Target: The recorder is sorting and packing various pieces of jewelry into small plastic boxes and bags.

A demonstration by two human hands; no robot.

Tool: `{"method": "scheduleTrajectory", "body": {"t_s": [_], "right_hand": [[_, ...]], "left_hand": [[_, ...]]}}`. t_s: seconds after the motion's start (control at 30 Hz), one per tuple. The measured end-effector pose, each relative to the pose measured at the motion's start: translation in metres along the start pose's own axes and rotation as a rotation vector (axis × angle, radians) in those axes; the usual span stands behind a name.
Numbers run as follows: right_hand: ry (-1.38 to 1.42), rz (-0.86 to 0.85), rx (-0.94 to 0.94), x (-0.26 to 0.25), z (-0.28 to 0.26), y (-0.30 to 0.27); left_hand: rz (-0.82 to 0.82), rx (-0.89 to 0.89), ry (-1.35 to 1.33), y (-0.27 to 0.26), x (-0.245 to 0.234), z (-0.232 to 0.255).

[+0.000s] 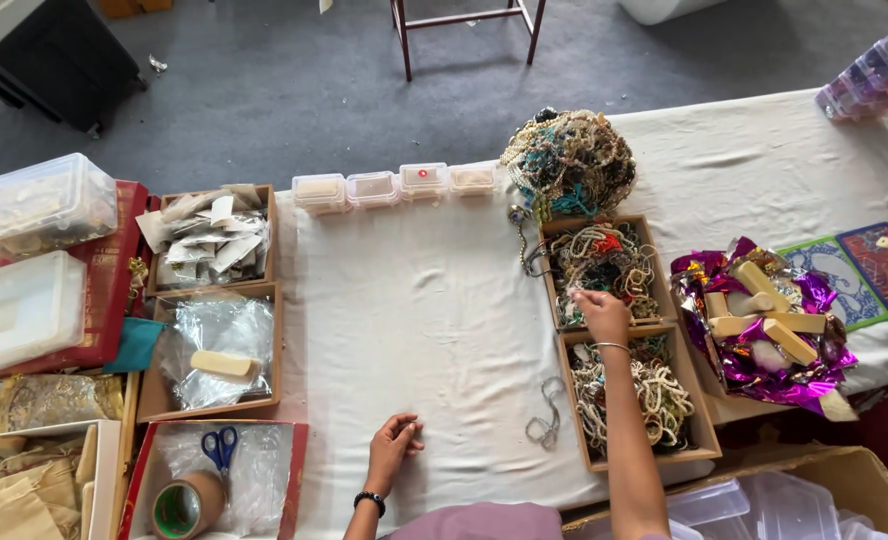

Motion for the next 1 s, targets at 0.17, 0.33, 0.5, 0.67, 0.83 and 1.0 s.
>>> {"method": "scheduleTrajectory", "body": {"t_s": [0.17,0.33,0.5,0.67,0.83,1.0], "right_hand": [[0.723,-0.047,0.243,-0.022,-0.006,0.000],[1.267,-0.145,0.345,-0.081,-0.083,-0.037],[1.436,-0.417,0.119,-0.121,-0.147,-0.056],[1.302,-0.699,-0.043,-0.104,-0.169,-0.096],[1.137,-0.865,-0.083,-0.069,-0.191,-0.151],[0.399,-0.651,-0.230,-0.018,-0.154,-0.174]], "left_hand": [[-0.007,-0.003,-0.018,-0.001,0.001,-0.004],[0.017,-0.004,0.000,-0.002,0.000,-0.005],[0.029,0.008,-0.018,0.014,0.003,-0.020],[-0.242,-0.253,-0.290,0.008,0.075,0.005],[-0.507,-0.515,-0.750,-0.006,0.170,0.073],[-0.547,-0.589,-1.252,0.011,0.173,0.109]]}}
Point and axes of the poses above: each hand's wrist, its own y-axis towards the middle knuckle, its own x-axis out of the palm, z = x × y, the point moved 9 cm from there along y, towards the middle knuckle, and after that the axes turned 14 degrees about z, right-handed, at the moved point
